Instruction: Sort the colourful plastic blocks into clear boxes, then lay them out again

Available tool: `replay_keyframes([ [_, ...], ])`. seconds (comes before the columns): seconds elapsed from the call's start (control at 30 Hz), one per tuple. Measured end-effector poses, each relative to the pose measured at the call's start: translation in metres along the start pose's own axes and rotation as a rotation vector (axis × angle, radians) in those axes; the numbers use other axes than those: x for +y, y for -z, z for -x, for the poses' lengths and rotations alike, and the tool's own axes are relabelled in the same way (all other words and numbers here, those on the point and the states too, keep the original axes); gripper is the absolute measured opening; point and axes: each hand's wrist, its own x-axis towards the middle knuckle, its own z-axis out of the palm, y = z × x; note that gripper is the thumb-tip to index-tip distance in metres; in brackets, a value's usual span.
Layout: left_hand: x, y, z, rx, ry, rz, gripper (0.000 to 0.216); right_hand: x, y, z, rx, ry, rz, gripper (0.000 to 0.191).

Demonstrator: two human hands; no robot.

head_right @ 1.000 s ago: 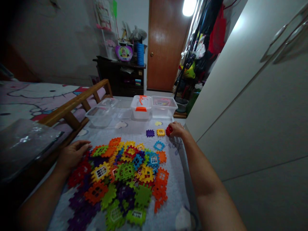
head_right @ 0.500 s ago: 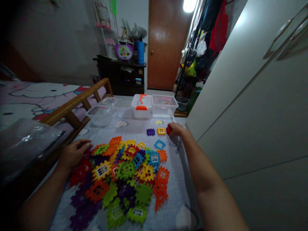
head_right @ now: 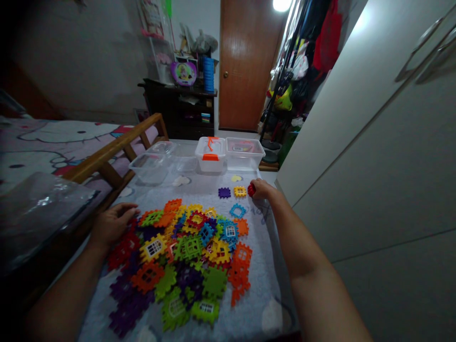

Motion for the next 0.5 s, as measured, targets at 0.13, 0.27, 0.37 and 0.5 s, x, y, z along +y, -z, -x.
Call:
replay_keyframes([
  [0.13, -0.002, 0.0, -0.001, -0.007, 0.001, -0.018, 0.042, -0.003, 0.007, 0.008, 0.03, -0.023, -0.011, 0.079],
  [0.27, 0.0, -0.001, 0.0, 0.015, -0.013, -0.001, 0.039, -0.011, 0.017, 0.034, 0.208, 0.014, -0.09, 0.087],
  [0.37, 0.005, -0.002, 0.002, 0.022, 0.004, 0.043, 0.036, -0.026, 0.014, 0.066, 0.352, 0.064, -0.27, 0.061],
  [0.5, 0.007, -0.003, 0.003, 0.029, 0.016, 0.058, 0.038, -0.053, -0.005, 0.109, 0.18, 0.088, -0.441, 0.026],
])
